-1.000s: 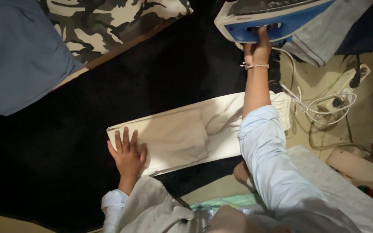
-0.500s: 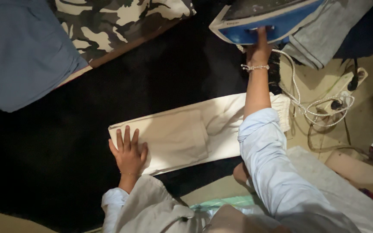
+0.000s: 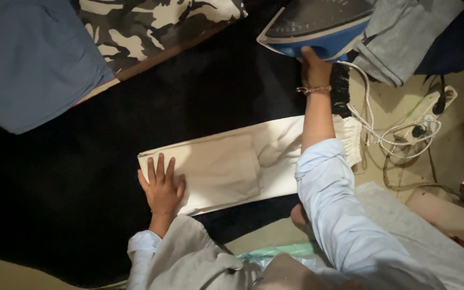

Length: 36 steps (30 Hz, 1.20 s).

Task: The person irons a white garment and then a light blue garment on a dark mat on the floor. They smooth the fabric, use a steam iron, fold the white garment, and place it aside before ironing the blue garment.

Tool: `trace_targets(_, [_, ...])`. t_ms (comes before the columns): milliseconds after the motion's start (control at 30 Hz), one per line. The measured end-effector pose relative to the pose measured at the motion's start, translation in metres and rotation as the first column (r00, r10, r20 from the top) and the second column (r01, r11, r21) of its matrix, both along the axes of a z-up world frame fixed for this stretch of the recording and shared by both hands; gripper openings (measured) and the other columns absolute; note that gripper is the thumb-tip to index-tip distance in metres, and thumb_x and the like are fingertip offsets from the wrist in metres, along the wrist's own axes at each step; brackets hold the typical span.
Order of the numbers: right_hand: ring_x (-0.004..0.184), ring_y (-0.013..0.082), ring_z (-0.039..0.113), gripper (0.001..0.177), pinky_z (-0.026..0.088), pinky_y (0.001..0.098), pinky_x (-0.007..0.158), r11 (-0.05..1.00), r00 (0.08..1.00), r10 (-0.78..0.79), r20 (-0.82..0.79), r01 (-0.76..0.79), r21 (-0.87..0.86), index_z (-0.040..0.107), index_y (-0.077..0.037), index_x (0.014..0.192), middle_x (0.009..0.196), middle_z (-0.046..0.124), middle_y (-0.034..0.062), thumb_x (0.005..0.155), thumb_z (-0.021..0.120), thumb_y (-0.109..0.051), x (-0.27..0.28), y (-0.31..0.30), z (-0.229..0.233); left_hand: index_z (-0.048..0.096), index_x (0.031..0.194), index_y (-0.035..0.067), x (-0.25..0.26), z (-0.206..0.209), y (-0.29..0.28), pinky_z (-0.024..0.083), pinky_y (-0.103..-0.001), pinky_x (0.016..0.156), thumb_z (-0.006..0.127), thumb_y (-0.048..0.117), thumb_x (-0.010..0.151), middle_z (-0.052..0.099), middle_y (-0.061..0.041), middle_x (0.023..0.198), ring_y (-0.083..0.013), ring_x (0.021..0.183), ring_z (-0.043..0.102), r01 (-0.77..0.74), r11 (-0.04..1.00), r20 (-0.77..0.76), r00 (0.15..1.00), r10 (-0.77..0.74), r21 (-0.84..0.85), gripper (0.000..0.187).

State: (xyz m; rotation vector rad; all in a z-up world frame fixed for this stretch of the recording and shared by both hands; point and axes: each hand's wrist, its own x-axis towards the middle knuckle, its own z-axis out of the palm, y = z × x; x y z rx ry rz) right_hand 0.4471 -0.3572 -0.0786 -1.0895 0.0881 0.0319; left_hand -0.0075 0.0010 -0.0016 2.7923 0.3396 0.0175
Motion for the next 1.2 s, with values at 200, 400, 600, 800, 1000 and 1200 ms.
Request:
trace_targets(200, [0.116,0.0329,0.065,0.044,0.053,0.0500,0.111,0.974,0.995,0.101,0.011,-0.101,0.201,0.061,0.002,0.123,0.116,0.066,0.0135,0.081,0.069,0.012,0.026,-0.026,0.017,0.049,0.150,0.020,0.004,0.002,0.002,0.022,-0.073,0.119,0.071,0.035,0.090,0.035,-0.008,0.166,-0.0356,0.157,0.024,-0.003,1.000,0.024,1.000,0.004,-0.018,0.065])
trace_targets(400, [0.119,0.0332,0.064,0.037,0.051,0.0516,0.112,0.974,0.974,0.215,0.075,-0.220,0.063,0.063,0.001,0.121,0.119,0.067,0.0117,0.084,0.068,0.007,0.062,-0.046,0.042,0.053,0.148,0.020,0.001,0.003,0.000,0.024,-0.073,0.118,0.072,0.035,0.089,0.034,-0.007,0.166,-0.0342,0.157,0.023,-0.008,1.000,0.014,1.000,0.008,-0.006,0.064])
trace_targets(600, [0.129,0.0306,0.062,0.048,0.048,0.0480,0.118,0.991,0.989,0.127,0.080,-0.130,0.030,0.053,-0.003,0.137,0.132,0.064,0.0109,0.093,0.071,-0.001,0.062,-0.042,0.026,0.053,0.149,0.022,0.000,-0.004,0.002,0.023,-0.074,0.118,0.073,0.037,0.087,0.034,-0.007,0.166,-0.0336,0.157,0.024,-0.012,1.000,-0.001,1.000,0.012,0.000,0.066])
trace_targets(800, [0.128,0.0309,0.062,0.047,0.049,0.0497,0.117,0.988,0.997,0.082,0.013,-0.082,0.131,0.053,-0.002,0.135,0.131,0.064,0.0117,0.092,0.070,0.004,0.054,-0.058,-0.006,0.053,0.150,0.022,-0.002,-0.010,0.000,0.024,-0.073,0.119,0.073,0.037,0.089,0.034,-0.006,0.168,-0.0339,0.158,0.025,-0.017,1.000,0.025,1.000,0.017,0.003,0.066])
trace_targets(1000, [0.126,0.0310,0.063,0.047,0.051,0.0507,0.112,0.977,0.977,0.210,0.021,-0.211,0.018,0.053,-0.002,0.135,0.129,0.065,0.0119,0.092,0.070,0.004,0.049,-0.062,0.001,0.054,0.149,0.022,-0.004,-0.011,0.001,0.024,-0.073,0.119,0.072,0.038,0.089,0.034,-0.006,0.167,-0.0332,0.158,0.024,-0.015,1.000,0.025,1.000,0.015,0.007,0.065])
trace_targets(1200, [0.131,0.0319,0.061,0.048,0.050,0.0528,0.118,0.985,0.984,0.165,0.064,-0.168,0.047,0.053,-0.002,0.137,0.134,0.063,0.0113,0.095,0.076,-0.003,0.051,-0.048,0.017,0.054,0.149,0.023,-0.006,-0.014,0.002,0.022,-0.073,0.120,0.071,0.039,0.091,0.034,-0.006,0.167,-0.0321,0.159,0.021,-0.009,1.000,0.002,1.000,0.009,0.024,0.062])
